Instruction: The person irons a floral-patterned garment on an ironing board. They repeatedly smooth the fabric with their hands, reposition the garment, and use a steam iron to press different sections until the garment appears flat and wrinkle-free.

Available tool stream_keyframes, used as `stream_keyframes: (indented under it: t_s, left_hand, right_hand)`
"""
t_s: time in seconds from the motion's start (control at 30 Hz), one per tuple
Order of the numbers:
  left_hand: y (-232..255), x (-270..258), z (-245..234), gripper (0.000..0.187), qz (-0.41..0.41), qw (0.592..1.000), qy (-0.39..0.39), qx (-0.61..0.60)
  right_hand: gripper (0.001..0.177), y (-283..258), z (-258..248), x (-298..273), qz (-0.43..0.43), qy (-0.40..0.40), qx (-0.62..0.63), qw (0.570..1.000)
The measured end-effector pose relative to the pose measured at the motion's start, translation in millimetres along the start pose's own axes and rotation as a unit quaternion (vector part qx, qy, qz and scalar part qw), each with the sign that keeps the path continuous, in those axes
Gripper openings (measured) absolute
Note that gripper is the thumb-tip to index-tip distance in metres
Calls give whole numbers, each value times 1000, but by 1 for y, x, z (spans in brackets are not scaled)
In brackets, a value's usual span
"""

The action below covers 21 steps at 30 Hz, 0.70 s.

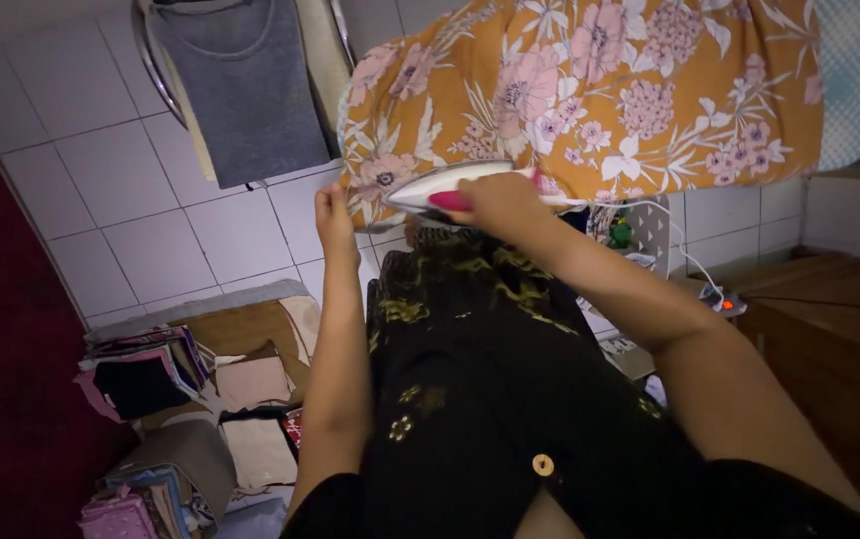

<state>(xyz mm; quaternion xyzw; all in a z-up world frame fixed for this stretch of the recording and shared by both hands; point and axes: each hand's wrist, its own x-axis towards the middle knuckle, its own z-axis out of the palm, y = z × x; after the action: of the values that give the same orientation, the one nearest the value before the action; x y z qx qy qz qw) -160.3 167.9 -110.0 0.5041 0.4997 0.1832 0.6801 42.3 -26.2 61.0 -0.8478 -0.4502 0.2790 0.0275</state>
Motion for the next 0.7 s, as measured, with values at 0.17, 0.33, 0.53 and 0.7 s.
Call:
stream_keyframes:
  t_s: [0.17,0.33,0.53,0.7]
  left_hand:
    - [27,-11,19,39,-33,970,-125,205]
    - [67,-29,41,51,-38,987,-103,-118]
    - [67,-22,55,36,-60,942,-112,312]
    - [37,-17,50,34,-37,996,-50,57]
  right_hand:
    - [40,97,-2,-27,206,172,145,952]
    - [46,184,-7,-47,280,183,82,939]
    - [44,146,5,-75,40,-4,-56,998]
    - [52,121,-8,-42,76,67,-27,995]
